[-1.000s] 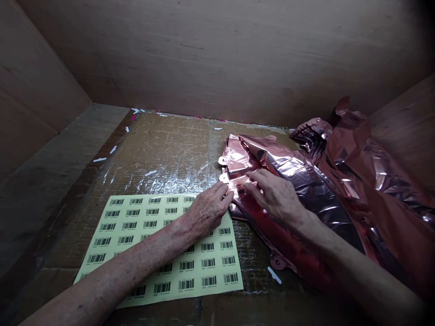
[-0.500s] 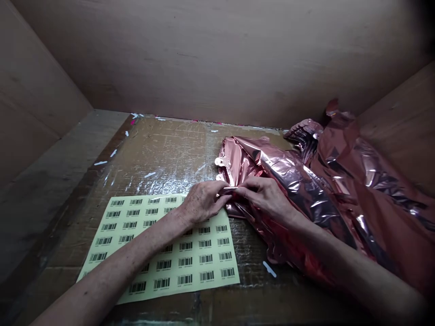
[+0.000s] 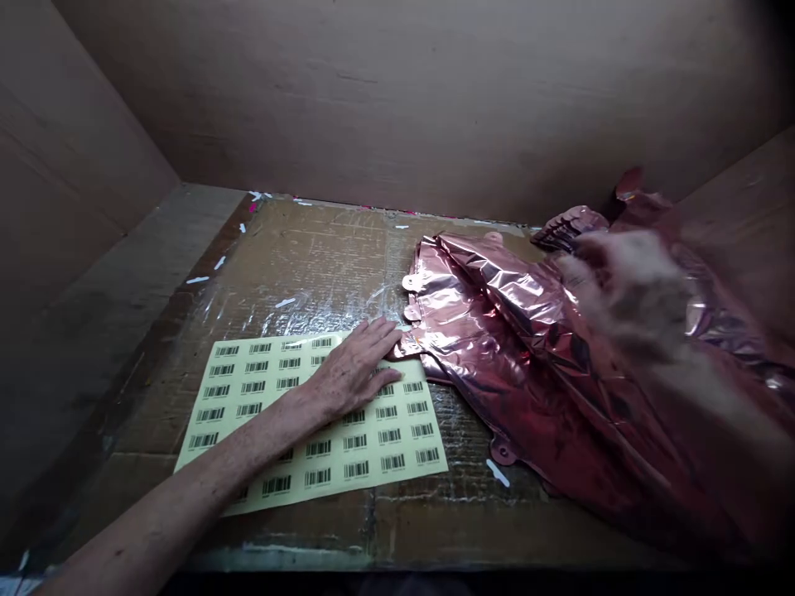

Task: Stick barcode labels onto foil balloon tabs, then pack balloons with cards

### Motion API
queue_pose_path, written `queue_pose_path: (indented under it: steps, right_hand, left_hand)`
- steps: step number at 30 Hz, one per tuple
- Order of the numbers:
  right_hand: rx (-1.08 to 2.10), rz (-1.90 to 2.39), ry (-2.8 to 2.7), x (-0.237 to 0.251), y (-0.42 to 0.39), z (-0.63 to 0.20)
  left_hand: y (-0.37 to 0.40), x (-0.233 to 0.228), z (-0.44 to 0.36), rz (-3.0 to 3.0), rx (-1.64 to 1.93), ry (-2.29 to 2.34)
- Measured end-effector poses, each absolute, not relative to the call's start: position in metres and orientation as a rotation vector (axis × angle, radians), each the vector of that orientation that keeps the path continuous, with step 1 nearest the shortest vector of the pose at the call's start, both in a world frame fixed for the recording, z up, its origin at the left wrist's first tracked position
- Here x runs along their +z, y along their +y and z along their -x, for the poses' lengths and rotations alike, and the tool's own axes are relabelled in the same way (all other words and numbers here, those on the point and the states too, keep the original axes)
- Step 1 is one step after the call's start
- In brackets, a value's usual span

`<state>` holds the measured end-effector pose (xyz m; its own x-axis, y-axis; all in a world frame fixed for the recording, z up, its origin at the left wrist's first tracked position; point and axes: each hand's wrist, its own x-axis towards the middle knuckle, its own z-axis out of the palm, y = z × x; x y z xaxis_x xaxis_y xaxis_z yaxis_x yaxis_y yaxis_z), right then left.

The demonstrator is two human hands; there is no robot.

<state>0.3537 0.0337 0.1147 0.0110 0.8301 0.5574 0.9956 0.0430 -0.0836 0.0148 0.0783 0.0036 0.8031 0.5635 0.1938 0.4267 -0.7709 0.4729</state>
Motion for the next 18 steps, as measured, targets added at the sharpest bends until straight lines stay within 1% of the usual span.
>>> queue_pose_path:
  steps: [2,3,5,8,13,18]
  right_hand:
    - [-0.164,1.57,-2.178,0.089,0.013,-0.302]
    - [-0.063,1.492,-2.251,0.074,0.004,-0.278]
    - [-0.054,1.451,-2.331,0.048,-0.009,-0.244]
    - [-0.149,1.509,-2.365,0.023,-0.014,-0.226]
    - [-0.217,1.512,-2.373,0.015,-0.011,-0.228]
    - [-0.184,1.506,-2.387,0.011,-0.012,-0.225]
  left_hand:
    - [0.078,-0.001,-0.015,-2.564,0.475,0.755]
    - [0.078,-0.003,-0.016,-2.563,0.485,0.747]
    - [0.079,-0.003,-0.016,-2.564,0.507,0.724]
    - [0.08,-0.002,-0.013,-2.56,0.522,0.721]
    - [0.079,-0.002,-0.01,-2.573,0.521,0.755]
    - [0.078,-0.003,-0.011,-2.586,0.551,0.754]
